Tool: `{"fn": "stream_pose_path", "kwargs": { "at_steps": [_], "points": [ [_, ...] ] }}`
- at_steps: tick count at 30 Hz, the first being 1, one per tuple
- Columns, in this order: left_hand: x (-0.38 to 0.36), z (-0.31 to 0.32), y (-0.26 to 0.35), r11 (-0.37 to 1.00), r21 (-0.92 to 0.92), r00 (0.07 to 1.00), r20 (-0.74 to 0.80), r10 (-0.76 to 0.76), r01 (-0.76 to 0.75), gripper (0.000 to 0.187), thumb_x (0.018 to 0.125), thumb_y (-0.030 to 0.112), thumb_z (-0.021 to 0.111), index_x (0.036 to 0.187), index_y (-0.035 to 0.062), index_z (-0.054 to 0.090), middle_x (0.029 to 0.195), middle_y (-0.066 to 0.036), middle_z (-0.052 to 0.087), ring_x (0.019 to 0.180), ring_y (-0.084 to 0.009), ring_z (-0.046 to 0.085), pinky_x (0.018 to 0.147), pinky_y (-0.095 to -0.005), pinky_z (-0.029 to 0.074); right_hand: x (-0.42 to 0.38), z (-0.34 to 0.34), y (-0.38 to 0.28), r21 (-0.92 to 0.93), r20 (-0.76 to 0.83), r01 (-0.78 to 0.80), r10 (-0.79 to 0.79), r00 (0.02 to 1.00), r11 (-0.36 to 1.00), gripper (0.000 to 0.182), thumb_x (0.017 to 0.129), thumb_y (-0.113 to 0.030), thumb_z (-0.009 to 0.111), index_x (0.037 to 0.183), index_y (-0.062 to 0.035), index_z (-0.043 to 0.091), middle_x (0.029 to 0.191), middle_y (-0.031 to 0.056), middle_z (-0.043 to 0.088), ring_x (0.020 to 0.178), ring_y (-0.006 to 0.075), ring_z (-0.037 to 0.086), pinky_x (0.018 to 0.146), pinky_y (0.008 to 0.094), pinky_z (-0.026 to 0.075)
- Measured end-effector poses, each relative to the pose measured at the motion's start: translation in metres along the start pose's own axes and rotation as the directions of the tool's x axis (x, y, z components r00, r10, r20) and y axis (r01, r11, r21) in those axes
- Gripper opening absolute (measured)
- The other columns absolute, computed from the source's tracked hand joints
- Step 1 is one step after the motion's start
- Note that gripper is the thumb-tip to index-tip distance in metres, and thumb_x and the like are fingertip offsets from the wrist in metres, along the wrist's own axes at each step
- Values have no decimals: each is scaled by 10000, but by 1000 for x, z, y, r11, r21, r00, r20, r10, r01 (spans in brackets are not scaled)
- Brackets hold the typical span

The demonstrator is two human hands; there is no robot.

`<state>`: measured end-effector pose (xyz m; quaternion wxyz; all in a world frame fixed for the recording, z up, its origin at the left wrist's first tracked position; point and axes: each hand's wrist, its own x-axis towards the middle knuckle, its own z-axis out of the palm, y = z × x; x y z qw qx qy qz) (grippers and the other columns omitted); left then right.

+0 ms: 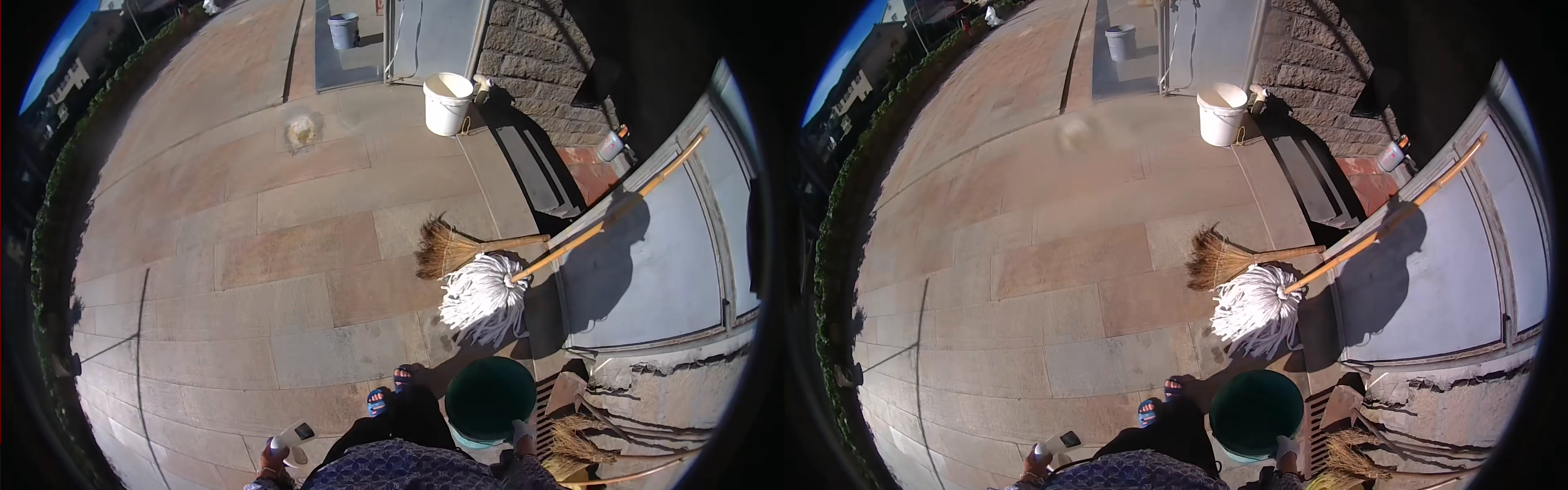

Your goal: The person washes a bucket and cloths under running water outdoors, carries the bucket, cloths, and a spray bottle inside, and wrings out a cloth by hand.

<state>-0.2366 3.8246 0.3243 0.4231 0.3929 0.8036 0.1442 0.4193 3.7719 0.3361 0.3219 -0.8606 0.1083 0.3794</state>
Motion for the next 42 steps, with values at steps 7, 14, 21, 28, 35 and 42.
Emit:
{"fn": "stream_pose_path", "kwargs": {
  "at_steps": [7,14,21,28,35,42],
  "points": [
    [166,0,215,996,-50,996,-52,66,-69,474,643,222,725,1045,28,565,822,-74,632,726,-148,574,651,-317,483,131,88,-34,-702,154,266,-223,962,661,421,682,-265,629,947,62,610,898,205,625,771,284,620,614,386,492],
    [307,9,386,998,14,996,68,52,-53,524,651,174,709,1131,43,544,902,-74,635,788,-157,587,703,-320,487,117,167,-225,-568,-27,-16,1,1000,823,356,755,-289,599,964,-1,607,835,137,623,720,286,594,582,417,476],
    [501,35,522,968,185,980,134,149,-172,558,635,212,756,1138,74,556,943,-90,639,835,-172,602,725,-323,489,119,252,-369,118,-79,-240,250,965,964,356,740,-192,596,1016,29,555,942,180,596,829,338,599,634,448,514],
    [608,57,727,926,259,943,262,206,-274,555,631,222,736,1136,81,553,956,-112,641,870,-211,610,754,-347,485,126,322,-447,564,-124,-244,373,919,789,359,753,-134,575,1074,11,506,1037,217,551,886,408,577,649,577,505],
    [687,126,876,839,331,889,311,334,-431,588,599,298,732,1127,102,563,988,-154,631,918,-268,611,771,-372,484,158,360,-513,608,-119,-400,577,808,686,350,711,-132,607,1024,9,538,964,209,570,818,391,586,612,545,499],
    [657,231,1059,663,568,857,455,242,-489,609,562,356,750,1094,106,589,934,-134,646,863,-245,627,752,-358,496,249,345,-559,58,-98,-616,618,780,786,527,705,-423,587,1046,-22,606,1108,147,590,1035,254,558,815,334,448]
  ]
}}
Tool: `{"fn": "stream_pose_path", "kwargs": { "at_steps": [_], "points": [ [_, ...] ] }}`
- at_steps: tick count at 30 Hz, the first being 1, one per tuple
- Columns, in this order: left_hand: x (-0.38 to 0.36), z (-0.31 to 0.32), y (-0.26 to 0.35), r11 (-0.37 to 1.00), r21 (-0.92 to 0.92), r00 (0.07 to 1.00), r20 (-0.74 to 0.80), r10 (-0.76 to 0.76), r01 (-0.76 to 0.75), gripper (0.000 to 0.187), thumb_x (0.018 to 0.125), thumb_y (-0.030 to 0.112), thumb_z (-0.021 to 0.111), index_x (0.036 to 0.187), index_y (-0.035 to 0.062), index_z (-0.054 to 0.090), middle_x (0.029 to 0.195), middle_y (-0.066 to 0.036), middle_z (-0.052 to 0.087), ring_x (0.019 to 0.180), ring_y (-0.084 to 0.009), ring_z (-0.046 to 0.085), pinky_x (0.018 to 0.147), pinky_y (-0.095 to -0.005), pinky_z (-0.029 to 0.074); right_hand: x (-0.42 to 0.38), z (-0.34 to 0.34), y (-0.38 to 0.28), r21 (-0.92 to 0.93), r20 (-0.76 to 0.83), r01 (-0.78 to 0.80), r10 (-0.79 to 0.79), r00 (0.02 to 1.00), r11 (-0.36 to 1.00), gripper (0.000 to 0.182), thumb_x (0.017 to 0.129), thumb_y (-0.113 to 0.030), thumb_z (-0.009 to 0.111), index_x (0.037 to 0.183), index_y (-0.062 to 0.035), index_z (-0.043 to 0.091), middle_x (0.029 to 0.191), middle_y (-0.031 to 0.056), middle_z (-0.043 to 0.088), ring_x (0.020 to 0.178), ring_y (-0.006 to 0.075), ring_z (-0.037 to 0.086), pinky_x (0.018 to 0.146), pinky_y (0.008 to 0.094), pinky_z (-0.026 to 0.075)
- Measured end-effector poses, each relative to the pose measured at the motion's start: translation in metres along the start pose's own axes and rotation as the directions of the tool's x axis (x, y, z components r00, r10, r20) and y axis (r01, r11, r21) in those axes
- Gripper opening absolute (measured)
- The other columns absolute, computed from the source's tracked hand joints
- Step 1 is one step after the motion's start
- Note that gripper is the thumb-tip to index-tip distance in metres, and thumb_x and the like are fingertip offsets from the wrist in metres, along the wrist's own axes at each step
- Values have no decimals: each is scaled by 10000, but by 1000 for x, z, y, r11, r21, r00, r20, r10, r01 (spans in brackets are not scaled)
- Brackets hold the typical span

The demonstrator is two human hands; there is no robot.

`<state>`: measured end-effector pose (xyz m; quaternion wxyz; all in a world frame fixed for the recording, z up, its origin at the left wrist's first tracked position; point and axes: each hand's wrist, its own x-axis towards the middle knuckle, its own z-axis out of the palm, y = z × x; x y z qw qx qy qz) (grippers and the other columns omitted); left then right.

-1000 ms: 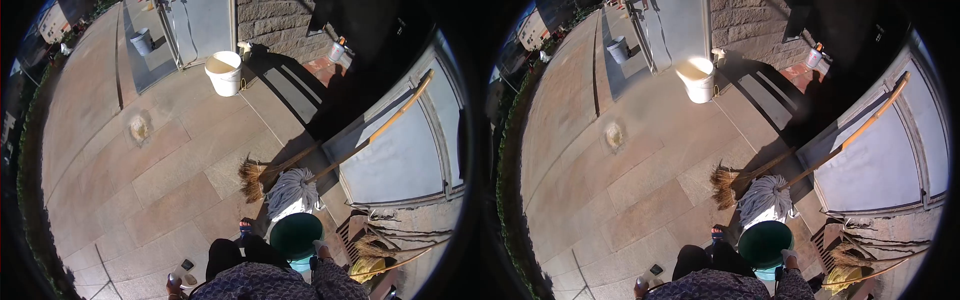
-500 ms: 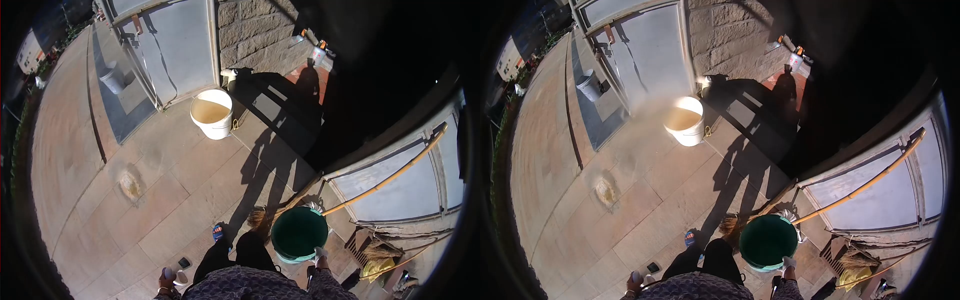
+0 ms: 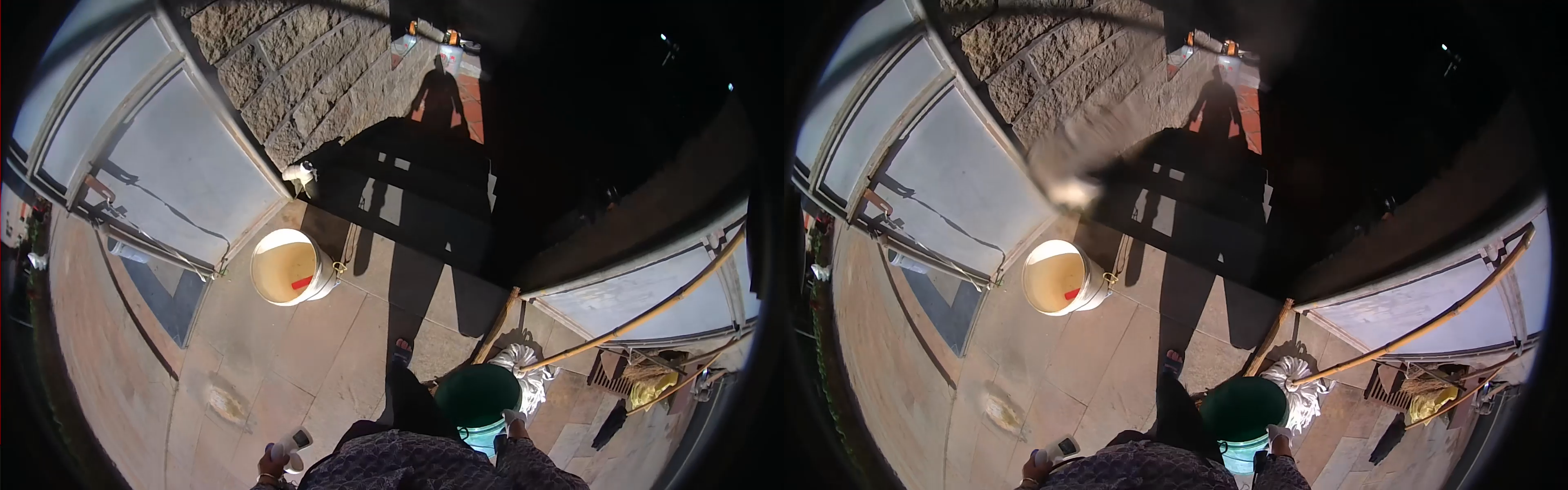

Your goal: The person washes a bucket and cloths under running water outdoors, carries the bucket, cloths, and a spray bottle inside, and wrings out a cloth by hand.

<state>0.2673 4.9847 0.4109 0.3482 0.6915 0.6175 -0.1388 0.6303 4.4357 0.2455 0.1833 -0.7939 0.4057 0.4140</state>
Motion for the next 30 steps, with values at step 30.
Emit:
{"fn": "stream_pose_path", "kwargs": {
  "at_steps": [30],
  "points": [
    [280,88,683,910,-93,835,369,409,-405,697,634,155,758,1237,-4,447,1125,-101,554,993,-162,529,809,-284,452,119,-238,-496,815,-312,189,139,940,548,214,643,-199,704,730,-21,623,653,52,588,519,149,531,471,296,450]
  ]
}}
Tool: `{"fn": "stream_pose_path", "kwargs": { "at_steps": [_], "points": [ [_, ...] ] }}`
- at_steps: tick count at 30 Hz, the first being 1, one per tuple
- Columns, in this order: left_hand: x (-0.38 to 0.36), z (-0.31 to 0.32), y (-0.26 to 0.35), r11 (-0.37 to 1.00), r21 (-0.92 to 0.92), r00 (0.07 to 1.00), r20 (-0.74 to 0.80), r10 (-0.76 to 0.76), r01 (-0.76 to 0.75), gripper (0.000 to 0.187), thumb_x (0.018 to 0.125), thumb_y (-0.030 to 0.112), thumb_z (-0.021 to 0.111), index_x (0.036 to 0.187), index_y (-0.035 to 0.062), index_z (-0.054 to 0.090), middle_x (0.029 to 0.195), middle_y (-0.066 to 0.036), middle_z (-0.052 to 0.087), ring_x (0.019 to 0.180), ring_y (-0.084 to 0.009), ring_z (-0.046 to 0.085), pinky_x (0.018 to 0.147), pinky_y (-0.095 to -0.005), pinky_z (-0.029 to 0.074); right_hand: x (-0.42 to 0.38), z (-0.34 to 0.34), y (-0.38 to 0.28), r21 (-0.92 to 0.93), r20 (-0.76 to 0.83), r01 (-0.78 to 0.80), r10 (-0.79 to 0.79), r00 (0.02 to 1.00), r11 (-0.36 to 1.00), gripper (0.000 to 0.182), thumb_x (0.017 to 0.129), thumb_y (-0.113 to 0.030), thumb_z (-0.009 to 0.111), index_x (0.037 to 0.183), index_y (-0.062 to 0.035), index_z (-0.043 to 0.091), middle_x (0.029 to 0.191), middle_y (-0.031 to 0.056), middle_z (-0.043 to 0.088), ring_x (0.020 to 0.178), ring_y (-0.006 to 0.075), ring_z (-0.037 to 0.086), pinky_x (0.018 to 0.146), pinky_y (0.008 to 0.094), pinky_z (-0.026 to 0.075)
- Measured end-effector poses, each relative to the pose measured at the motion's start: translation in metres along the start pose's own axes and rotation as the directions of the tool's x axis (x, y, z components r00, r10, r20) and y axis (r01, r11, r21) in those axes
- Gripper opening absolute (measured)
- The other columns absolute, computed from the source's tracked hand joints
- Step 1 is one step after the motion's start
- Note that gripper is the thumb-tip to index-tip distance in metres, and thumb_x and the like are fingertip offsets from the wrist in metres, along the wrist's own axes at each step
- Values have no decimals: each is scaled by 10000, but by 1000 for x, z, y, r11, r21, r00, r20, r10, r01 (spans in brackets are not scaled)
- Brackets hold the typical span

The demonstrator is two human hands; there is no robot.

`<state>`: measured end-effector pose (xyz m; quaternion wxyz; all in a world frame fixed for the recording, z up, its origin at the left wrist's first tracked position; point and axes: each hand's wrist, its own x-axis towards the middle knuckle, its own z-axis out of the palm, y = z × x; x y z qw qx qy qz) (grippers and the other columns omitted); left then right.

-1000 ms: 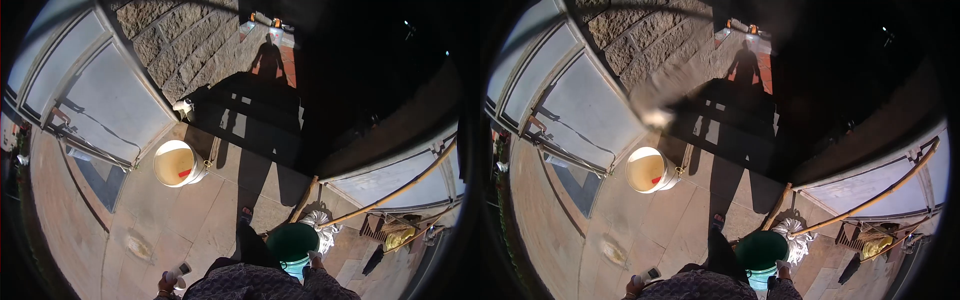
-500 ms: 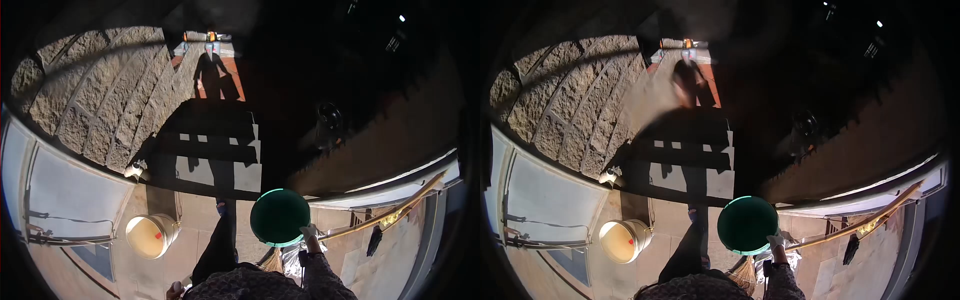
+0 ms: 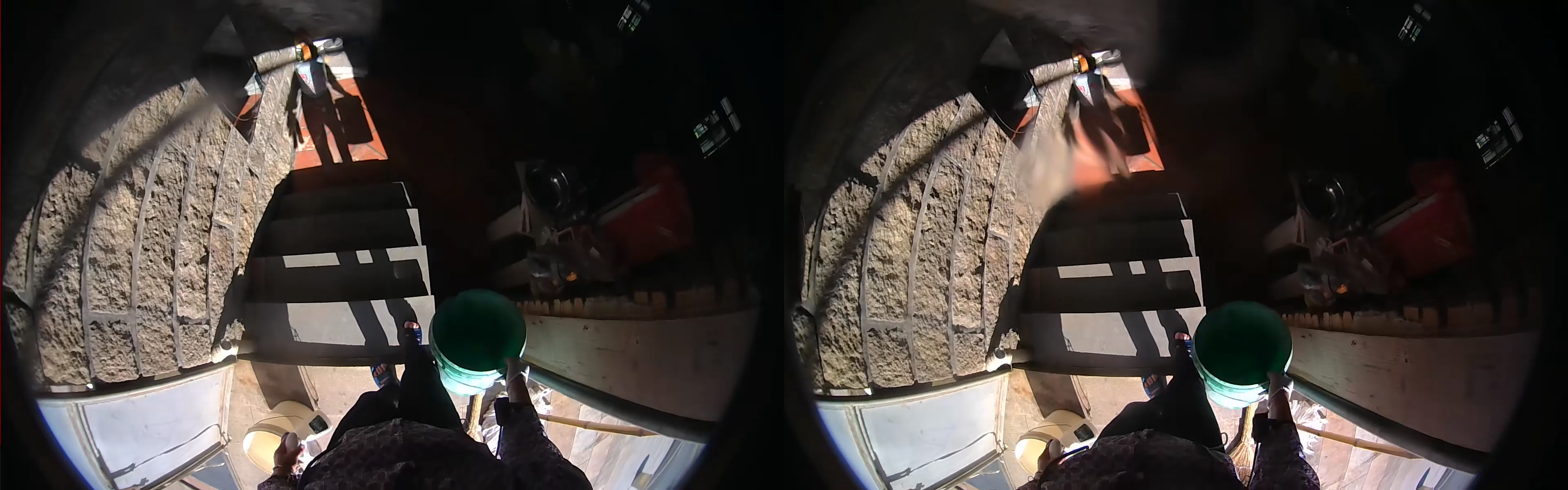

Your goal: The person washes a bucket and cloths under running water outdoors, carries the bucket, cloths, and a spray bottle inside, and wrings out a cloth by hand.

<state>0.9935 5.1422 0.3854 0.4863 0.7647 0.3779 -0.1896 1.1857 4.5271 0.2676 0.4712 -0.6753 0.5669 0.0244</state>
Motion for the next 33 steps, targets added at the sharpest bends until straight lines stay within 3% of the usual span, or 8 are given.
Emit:
{"fn": "stream_pose_path", "kwargs": {
  "at_steps": [9,19,25,26,27,28,31,33],
  "points": [
    [146,28,124,992,56,989,83,-121,117,629,660,223,718,1203,22,471,1020,-100,589,938,-176,551,807,-300,445,120,89,-42,249,225,-258,204,953,933,295,708,-306,645,808,-30,612,649,82,573,517,211,567,436,354,511],
    [318,58,232,964,248,987,150,61,-97,594,675,339,728,1166,73,526,1005,-116,619,922,-202,593,783,-317,472,157,138,-183,-509,7,-35,44,999,860,390,719,-310,590,935,13,625,987,176,629,939,255,588,789,390,440],
    [519,89,249,942,197,935,286,208,-270,533,694,306,729,1154,102,554,1033,-72,626,988,-173,580,837,-289,455,196,222,-189,325,-174,-204,270,947,923,331,728,-239,586,898,46,600,789,170,606,557,281,592,377,370,471],
    [530,96,276,943,297,957,282,65,-151,532,680,280,740,1146,98,559,1030,-82,628,986,-186,584,834,-305,458,241,229,-142,289,-129,-313,361,924,905,360,737,-288,588,956,-2,588,849,163,599,655,291,598,432,418,489],
    [536,102,295,950,280,965,254,66,-138,546,669,262,747,1151,96,553,1020,-84,631,972,-186,590,829,-306,461,225,222,-144,-361,-93,41,-80,992,932,553,637,-316,686,1069,-24,502,966,148,556,814,297,562,624,409,472],
    [553,109,314,954,258,970,224,93,-151,560,657,244,754,1156,95,547,1011,-87,633,957,-186,595,824,-308,464,214,225,-159,-790,205,399,-413,888,465,801,537,-344,784,1182,-45,415,1083,134,514,973,302,527,816,399,455],
    [604,110,350,944,151,947,180,266,-294,553,650,206,750,1151,89,547,990,-95,637,925,-182,604,809,-304,473,226,265,-183,-398,8,52,-53,999,916,973,400,-305,832,1217,-45,371,1082,176,507,1006,340,506,866,397,429],
    [643,117,362,933,99,930,160,329,-347,530,650,172,740,1138,77,554,988,-90,637,930,-170,599,819,-298,470,230,287,-204,-456,36,133,-131,991,880,821,511,-259,796,1193,-64,381,1066,138,487,980,287,479,772,388,459]
  ]
}}
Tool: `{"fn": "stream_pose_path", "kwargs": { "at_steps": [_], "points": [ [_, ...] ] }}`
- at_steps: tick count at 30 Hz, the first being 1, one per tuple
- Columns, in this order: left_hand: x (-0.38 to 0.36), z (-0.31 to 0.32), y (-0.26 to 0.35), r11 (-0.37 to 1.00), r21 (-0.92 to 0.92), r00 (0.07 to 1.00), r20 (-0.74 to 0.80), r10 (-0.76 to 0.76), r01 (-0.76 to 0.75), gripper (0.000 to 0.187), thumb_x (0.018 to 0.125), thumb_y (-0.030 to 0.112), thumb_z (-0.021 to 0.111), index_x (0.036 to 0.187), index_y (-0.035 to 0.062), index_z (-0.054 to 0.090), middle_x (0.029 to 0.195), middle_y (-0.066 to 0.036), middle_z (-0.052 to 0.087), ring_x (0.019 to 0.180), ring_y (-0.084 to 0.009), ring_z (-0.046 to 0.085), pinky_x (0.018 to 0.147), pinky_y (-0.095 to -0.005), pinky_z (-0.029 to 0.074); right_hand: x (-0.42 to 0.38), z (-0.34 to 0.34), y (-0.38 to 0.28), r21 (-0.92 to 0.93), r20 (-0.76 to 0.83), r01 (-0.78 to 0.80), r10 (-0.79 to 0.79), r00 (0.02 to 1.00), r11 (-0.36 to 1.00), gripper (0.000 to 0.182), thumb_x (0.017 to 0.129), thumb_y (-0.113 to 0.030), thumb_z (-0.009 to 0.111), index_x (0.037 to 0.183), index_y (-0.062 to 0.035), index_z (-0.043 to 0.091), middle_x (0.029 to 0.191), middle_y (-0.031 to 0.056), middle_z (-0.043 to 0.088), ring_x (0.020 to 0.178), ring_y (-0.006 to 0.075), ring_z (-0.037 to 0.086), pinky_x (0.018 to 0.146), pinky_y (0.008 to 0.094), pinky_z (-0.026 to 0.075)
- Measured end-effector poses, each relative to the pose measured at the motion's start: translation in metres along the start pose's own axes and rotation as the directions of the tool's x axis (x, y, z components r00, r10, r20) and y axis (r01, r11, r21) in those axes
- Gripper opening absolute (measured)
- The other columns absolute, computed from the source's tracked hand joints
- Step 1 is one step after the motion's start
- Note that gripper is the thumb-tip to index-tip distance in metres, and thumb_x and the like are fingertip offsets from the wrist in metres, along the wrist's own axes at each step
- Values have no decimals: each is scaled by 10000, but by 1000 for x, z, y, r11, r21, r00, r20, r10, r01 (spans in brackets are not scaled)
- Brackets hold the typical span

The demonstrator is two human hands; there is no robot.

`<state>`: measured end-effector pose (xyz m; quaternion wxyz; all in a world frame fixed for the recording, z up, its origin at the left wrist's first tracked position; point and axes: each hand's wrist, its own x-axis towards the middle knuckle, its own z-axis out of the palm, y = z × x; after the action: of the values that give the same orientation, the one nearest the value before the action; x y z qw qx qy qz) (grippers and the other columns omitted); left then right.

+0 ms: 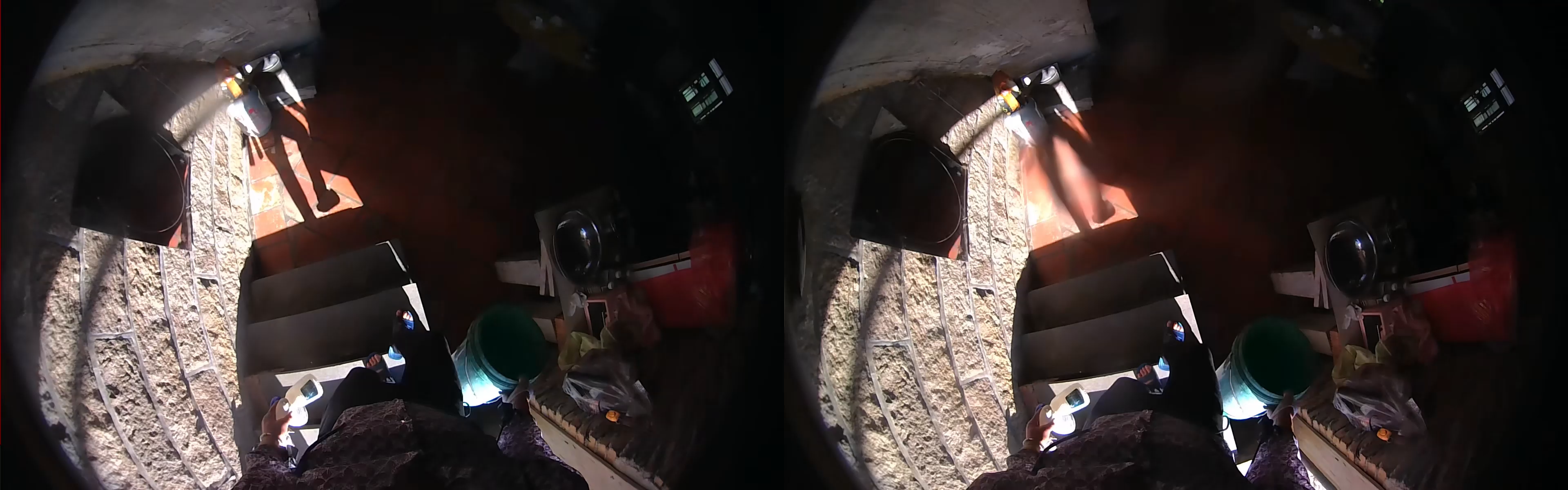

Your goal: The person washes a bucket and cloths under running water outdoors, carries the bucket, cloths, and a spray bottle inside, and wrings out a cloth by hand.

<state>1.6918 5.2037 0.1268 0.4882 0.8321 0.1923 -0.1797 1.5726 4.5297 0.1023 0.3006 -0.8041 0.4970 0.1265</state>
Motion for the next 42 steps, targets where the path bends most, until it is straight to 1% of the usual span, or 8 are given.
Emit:
{"fn": "stream_pose_path", "kwargs": {
  "at_steps": [3,5,7,11,19,23,25,42],
  "points": [
    [56,9,13,1000,8,999,-34,6,-5,545,640,148,737,1139,45,541,1066,-99,605,957,-165,582,823,-300,469,47,20,-2,-367,-38,307,-344,938,878,607,661,-251,715,1152,-87,397,1058,109,473,952,239,454,655,415,478],
    [95,27,45,975,-204,995,46,-85,93,541,652,-34,690,1160,-4,507,1089,-87,565,1000,-173,533,871,-301,433,114,81,15,662,9,-345,452,892,666,594,583,-319,747,1092,-121,514,1016,120,573,948,297,544,793,402,476],
    [143,53,51,866,-495,996,91,-27,68,487,674,33,699,1132,40,532,1011,-83,596,925,-180,567,818,-302,465,203,138,69,-437,-39,8,-28,999,899,251,864,-256,441,989,-94,586,967,121,594,948,259,550,792,410,469],
    [241,88,118,982,76,979,96,-180,173,480,678,42,698,1129,44,533,1002,-82,599,917,-179,569,812,-302,467,217,119,-121,400,207,-509,466,860,762,287,842,-284,477,904,-43,619,913,151,614,807,276,601,707,397,500],
    [477,204,221,957,286,951,284,-124,40,467,686,61,698,1124,52,537,985,-80,603,901,-178,574,801,-301,471,365,244,-31,239,14,-327,334,943,914,233,847,-255,457,940,-150,642,1006,100,623,962,256,590,771,371,482],
    [609,270,246,937,338,920,388,-52,-90,460,690,70,697,1121,57,539,976,-79,605,893,-177,576,795,-300,473,446,291,-51,-549,-56,-135,124,991,825,236,802,-263,526,902,-79,636,928,80,648,856,193,625,704,359,501],
    [652,294,266,928,355,911,409,-46,-113,456,692,75,697,1120,59,539,972,-78,607,888,-177,577,792,-300,474,449,279,-99,797,103,-529,797,595,291,358,840,-296,490,905,47,573,801,165,609,769,331,600,574,483,483],
    [904,601,480,875,474,936,344,-81,-98,428,708,114,695,1108,77,547,935,-74,616,854,-174,587,769,-298,483,905,135,-262,684,90,-564,713,695,463,301,808,-267,519,931,-2,590,774,153,631,731,301,623,574,425,495]
  ]
}}
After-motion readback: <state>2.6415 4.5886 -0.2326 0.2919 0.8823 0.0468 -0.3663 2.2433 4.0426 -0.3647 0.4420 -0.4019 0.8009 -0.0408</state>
